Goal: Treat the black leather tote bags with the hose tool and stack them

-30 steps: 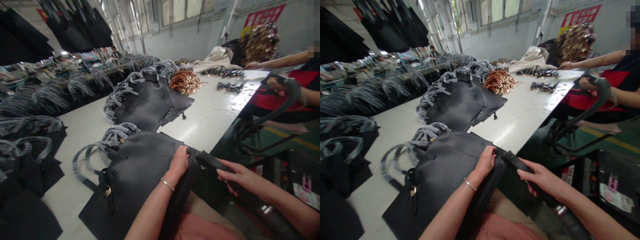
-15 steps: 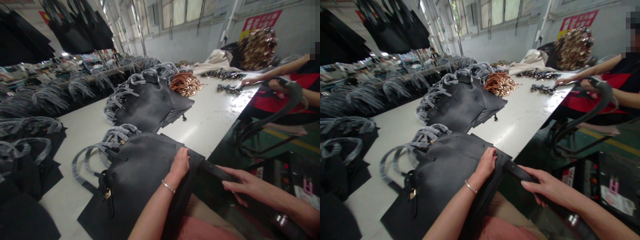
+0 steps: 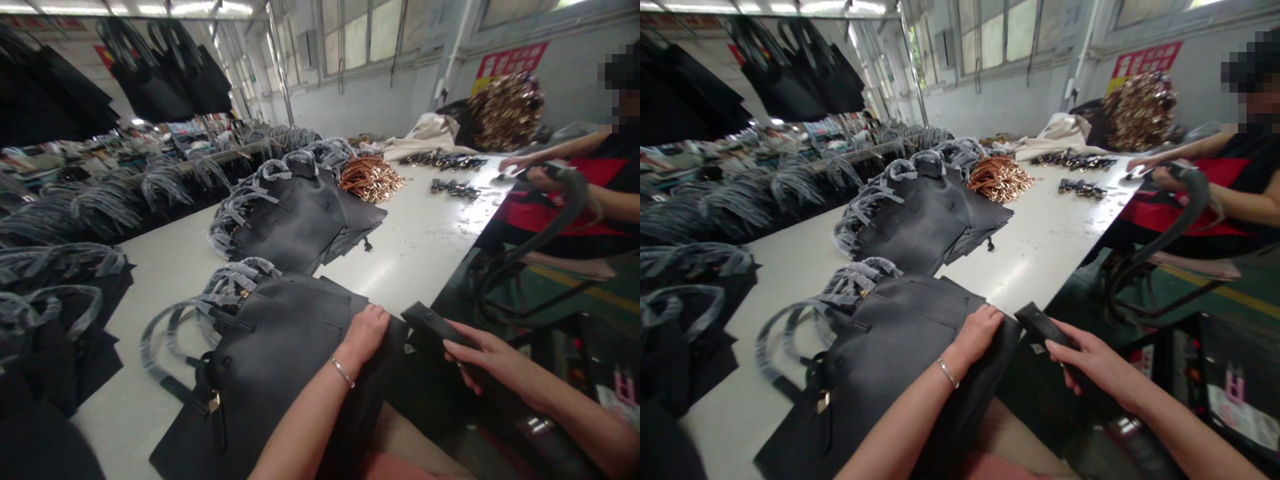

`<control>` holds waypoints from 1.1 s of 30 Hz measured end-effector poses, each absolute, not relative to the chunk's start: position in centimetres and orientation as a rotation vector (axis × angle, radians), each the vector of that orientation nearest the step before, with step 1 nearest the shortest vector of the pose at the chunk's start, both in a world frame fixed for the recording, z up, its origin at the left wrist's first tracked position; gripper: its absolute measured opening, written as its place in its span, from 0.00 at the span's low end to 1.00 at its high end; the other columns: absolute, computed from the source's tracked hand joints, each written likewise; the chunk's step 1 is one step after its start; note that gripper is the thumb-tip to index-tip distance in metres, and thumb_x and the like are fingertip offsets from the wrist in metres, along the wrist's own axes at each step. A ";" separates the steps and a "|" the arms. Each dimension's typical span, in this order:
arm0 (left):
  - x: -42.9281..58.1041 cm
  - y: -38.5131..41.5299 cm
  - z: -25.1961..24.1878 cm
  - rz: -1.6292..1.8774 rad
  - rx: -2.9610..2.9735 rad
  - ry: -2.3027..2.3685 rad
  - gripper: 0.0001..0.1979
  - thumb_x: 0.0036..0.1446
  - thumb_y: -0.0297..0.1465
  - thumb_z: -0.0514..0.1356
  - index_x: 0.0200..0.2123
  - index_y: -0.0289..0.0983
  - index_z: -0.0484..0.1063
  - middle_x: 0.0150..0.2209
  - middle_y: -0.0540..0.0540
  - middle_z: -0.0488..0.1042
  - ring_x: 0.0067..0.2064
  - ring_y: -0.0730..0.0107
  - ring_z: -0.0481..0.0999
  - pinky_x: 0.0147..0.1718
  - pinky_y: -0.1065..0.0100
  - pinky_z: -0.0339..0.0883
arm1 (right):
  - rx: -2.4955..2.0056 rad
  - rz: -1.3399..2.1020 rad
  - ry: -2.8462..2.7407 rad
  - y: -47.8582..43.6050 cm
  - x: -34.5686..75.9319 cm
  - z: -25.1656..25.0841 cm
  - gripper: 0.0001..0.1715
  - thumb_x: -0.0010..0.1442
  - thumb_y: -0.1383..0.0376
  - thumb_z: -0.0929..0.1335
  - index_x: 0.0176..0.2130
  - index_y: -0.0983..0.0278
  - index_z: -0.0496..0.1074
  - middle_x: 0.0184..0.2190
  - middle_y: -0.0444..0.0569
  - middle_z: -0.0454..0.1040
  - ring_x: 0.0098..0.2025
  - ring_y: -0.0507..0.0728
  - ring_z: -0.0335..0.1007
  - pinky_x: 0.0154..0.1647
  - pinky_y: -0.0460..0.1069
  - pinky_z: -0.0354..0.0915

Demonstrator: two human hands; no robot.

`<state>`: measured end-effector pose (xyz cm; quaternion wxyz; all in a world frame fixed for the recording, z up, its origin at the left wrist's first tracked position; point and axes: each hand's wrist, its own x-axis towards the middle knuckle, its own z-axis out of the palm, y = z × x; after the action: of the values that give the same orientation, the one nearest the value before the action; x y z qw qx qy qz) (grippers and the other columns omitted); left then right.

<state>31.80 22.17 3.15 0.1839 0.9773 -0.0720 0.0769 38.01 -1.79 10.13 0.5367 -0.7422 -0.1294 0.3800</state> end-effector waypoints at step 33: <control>34.0 21.0 1.8 0.464 2.233 0.423 0.08 0.58 0.20 0.55 0.40 0.36 0.68 0.41 0.43 0.70 0.43 0.64 0.70 0.45 0.65 0.64 | -1.880 1.031 -0.376 1.9 42.2 12.4 0.25 0.57 0.51 0.71 0.49 0.61 0.68 0.28 0.42 0.70 0.18 0.49 0.68 0.13 0.42 0.65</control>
<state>33.96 21.05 1.81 0.3995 0.8825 0.1672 0.1834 42.23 1.91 12.36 0.4639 -0.7651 -0.1530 0.4195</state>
